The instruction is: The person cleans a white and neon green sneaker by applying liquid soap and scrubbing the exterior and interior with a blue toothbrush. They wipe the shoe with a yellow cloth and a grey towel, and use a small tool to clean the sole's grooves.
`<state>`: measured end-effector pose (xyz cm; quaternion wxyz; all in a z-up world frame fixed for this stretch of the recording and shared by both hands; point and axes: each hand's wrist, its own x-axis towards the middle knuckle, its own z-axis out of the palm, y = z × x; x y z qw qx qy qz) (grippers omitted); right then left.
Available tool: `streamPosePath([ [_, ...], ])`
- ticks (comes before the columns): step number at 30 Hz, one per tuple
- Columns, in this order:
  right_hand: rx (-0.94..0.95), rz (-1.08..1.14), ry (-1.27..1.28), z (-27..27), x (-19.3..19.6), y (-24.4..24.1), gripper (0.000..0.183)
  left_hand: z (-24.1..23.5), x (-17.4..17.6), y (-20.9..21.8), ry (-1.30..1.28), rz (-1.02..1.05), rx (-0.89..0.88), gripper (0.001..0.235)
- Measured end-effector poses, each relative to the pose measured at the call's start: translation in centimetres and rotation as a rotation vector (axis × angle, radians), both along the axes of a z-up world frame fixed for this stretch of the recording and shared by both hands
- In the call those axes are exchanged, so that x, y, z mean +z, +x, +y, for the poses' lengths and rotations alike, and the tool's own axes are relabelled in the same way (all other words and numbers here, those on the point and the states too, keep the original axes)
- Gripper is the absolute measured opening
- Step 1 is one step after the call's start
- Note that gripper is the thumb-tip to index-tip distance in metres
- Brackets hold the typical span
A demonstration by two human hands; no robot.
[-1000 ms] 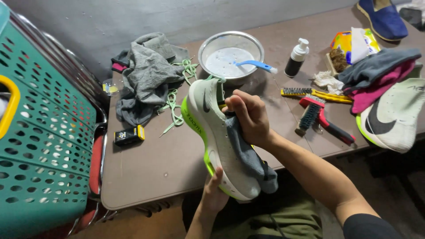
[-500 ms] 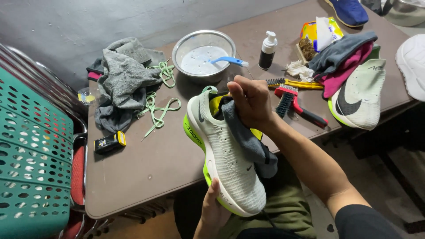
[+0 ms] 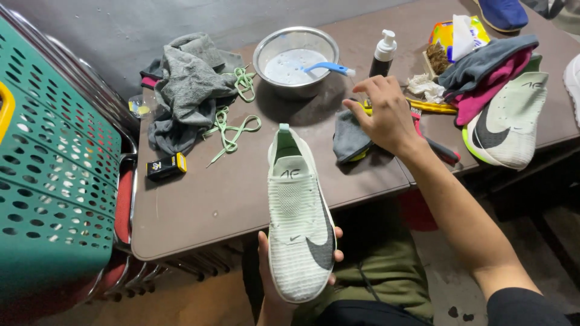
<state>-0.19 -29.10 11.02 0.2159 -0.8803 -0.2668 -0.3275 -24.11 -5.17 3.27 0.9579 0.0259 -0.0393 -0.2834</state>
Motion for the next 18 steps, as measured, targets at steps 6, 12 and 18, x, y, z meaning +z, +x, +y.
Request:
streamPosePath([
  [6, 0.302, 0.505, 0.496, 2.7, -1.4, -6.8, 0.023, 0.4, 0.1, -0.3, -0.249, 0.039, -0.211, 0.115],
  [12, 0.634, 1.013, 0.943, 3.7, -6.0, -8.9, 0.073, -0.1, -0.4, 0.5, -0.498, 0.004, -0.371, 0.100],
  [18, 0.676, 1.087, 1.360, 4.5, -7.1, -10.0, 0.059, 0.0, -0.9, 0.6, -0.727, -0.038, -0.550, 0.087],
])
